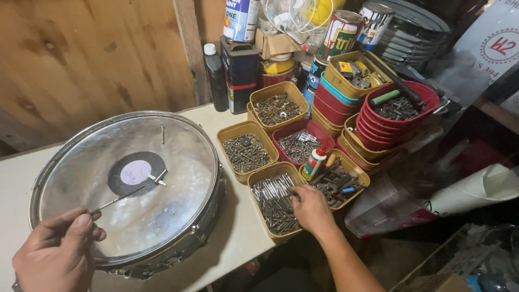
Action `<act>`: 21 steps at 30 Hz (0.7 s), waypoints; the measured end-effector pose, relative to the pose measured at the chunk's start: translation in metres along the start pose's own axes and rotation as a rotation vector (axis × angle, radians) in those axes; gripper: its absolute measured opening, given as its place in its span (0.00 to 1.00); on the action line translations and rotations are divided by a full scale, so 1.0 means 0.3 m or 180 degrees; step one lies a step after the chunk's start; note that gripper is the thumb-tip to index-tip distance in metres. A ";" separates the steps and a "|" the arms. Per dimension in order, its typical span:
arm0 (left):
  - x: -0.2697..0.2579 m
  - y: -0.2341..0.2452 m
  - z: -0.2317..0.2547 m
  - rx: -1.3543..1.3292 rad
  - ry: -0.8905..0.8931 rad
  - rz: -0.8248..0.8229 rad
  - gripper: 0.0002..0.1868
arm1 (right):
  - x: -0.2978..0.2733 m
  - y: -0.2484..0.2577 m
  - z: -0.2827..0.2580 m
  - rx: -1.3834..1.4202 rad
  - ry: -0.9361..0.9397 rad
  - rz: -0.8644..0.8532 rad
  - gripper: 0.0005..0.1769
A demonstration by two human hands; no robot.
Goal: The person applies glue to the tension rods of a snare drum and then inserts them into the drum's lugs. They tighten the rods by hand and use a drum key to further secure them. The person also handles a tube of glue and various hardware items from nearby containers.
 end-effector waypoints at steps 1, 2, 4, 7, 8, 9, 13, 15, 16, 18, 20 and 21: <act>0.004 0.006 -0.018 0.0005 0.0003 0.0007 0.04 | 0.012 -0.011 0.006 0.0001 0.0005 -0.0007 0.17; 0.009 0.010 -0.035 -0.0144 -0.0039 -0.0006 0.05 | 0.023 -0.019 0.006 -0.0049 0.0068 0.0044 0.17; 0.011 0.009 -0.047 -0.0295 -0.0077 -0.0022 0.06 | 0.036 -0.022 0.002 -0.0100 0.0125 0.0094 0.17; 0.009 0.005 -0.034 -0.0303 -0.0018 0.0046 0.06 | 0.048 -0.014 -0.022 -0.0113 0.0150 0.0021 0.17; 0.010 0.001 -0.026 -0.0232 -0.0037 0.0016 0.05 | 0.048 -0.009 -0.027 -0.0127 0.0089 -0.0013 0.17; 0.008 0.001 -0.018 -0.0157 -0.0053 -0.0007 0.05 | 0.049 -0.005 -0.034 -0.0141 0.0033 -0.0054 0.18; 0.011 0.005 -0.036 -0.0340 -0.0086 0.0065 0.03 | 0.035 0.041 -0.040 -0.0007 0.0144 0.0181 0.17; 0.009 0.002 -0.029 -0.0268 -0.0064 0.0073 0.04 | -0.004 0.076 -0.058 0.0453 -0.0489 -0.0202 0.19; 0.011 0.000 -0.038 -0.0274 -0.0062 0.0064 0.04 | -0.009 0.088 -0.048 0.0452 -0.0497 -0.0196 0.19; 0.011 0.005 -0.056 -0.0373 -0.0068 0.0098 0.04 | -0.025 0.127 -0.011 0.0561 -0.0725 0.0094 0.17; 0.004 0.004 -0.040 -0.0333 -0.0068 0.0049 0.04 | -0.019 0.137 0.077 0.0571 -0.0584 0.0444 0.17; 0.003 0.000 -0.031 -0.0302 -0.0086 0.0002 0.05 | -0.019 0.159 0.114 0.0580 -0.0429 0.0811 0.18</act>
Point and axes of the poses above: each hand's wrist, its own x-axis towards the middle knuckle, its own y-axis out of the back of the hand, z = x × y, the point moved 8 cm from there along x, towards the middle knuckle, and after that the axes turned 10 degrees about -z, right-handed, at the moved point
